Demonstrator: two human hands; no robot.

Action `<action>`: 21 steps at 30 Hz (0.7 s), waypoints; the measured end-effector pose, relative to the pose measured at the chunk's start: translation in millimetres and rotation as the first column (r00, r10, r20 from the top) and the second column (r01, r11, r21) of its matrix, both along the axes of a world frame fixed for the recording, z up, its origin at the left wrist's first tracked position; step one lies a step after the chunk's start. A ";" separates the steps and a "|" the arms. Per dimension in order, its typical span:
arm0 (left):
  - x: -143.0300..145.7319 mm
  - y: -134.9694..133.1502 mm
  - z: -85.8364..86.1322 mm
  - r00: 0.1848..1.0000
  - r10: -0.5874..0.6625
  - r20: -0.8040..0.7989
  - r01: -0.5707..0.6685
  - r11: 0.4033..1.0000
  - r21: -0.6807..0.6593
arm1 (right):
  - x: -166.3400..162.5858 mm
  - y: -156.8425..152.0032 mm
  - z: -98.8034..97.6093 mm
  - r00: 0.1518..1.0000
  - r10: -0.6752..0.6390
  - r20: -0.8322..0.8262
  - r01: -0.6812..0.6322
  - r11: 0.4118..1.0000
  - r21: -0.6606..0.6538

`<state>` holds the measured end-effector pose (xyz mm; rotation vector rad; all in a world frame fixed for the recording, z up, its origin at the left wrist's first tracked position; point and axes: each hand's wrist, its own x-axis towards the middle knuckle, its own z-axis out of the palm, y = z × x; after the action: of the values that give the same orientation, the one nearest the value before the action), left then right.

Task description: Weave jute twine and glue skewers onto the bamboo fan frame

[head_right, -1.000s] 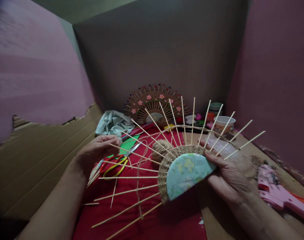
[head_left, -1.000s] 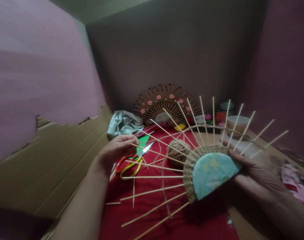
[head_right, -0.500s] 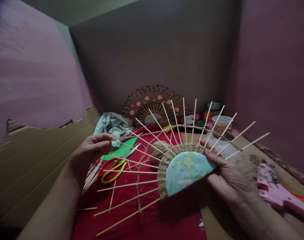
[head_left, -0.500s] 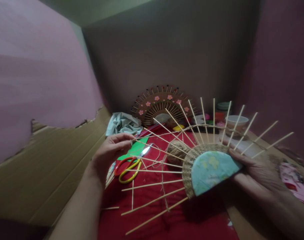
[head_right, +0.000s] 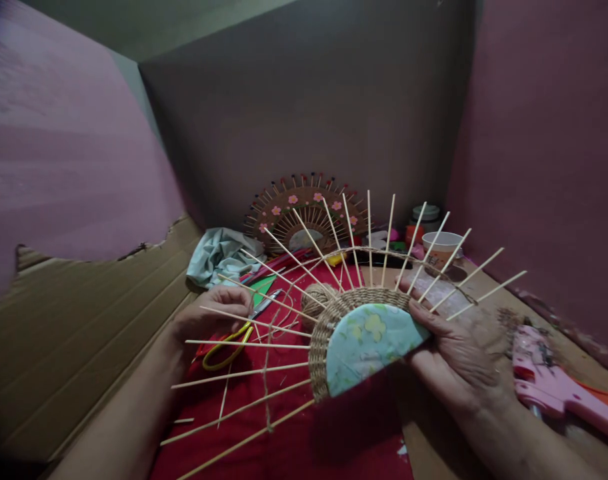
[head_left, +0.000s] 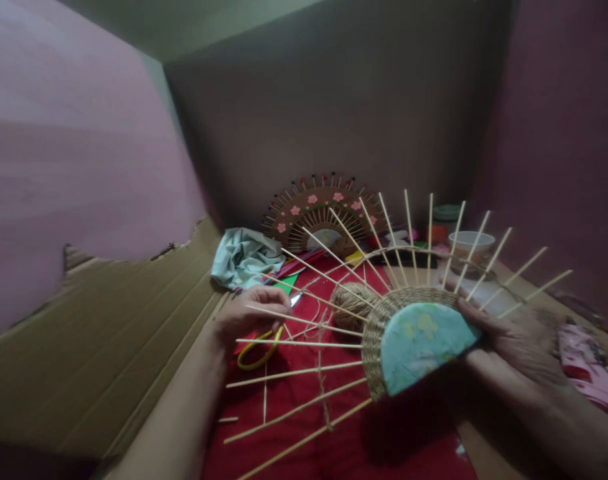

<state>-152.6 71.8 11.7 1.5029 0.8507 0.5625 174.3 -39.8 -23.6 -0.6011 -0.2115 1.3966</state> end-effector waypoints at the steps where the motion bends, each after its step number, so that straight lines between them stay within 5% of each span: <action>1: 5.9 -2.3 -1.0 0.997 -0.056 -0.053 0.055 0.998 -0.024 | -0.3 -0.2 1.4 1.000 -0.002 -0.015 0.002 1.000 -0.010; 8: 32.3 -15.4 13.8 0.897 -0.376 -0.232 0.400 0.915 0.062 | -0.5 -1.4 7.9 1.000 0.005 -0.026 -0.007 0.998 -0.058; 10: 30.3 -13.6 16.2 0.933 -0.309 -0.186 0.342 0.922 0.183 | 0.5 -1.3 5.7 1.000 0.011 -0.013 -0.011 0.999 -0.041; 13: 26.0 -11.1 13.0 0.997 -0.075 0.028 0.065 0.959 0.276 | 1.8 -0.4 2.1 1.000 0.007 0.003 -0.007 1.000 -0.018; 16: 26.5 -13.0 4.9 0.988 -0.017 0.153 -0.005 0.989 0.148 | 1.2 0.3 2.7 1.000 0.016 0.002 -0.016 0.999 -0.046; 21: 35.6 -23.0 -4.2 0.956 -0.168 0.242 0.188 0.980 -0.062 | -2.3 -0.8 6.1 1.000 0.028 -0.006 -0.028 0.996 -0.084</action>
<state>-116.9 48.8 7.5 1.3865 0.5419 0.5514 172.0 -40.6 -17.5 -0.6666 -0.1578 1.4396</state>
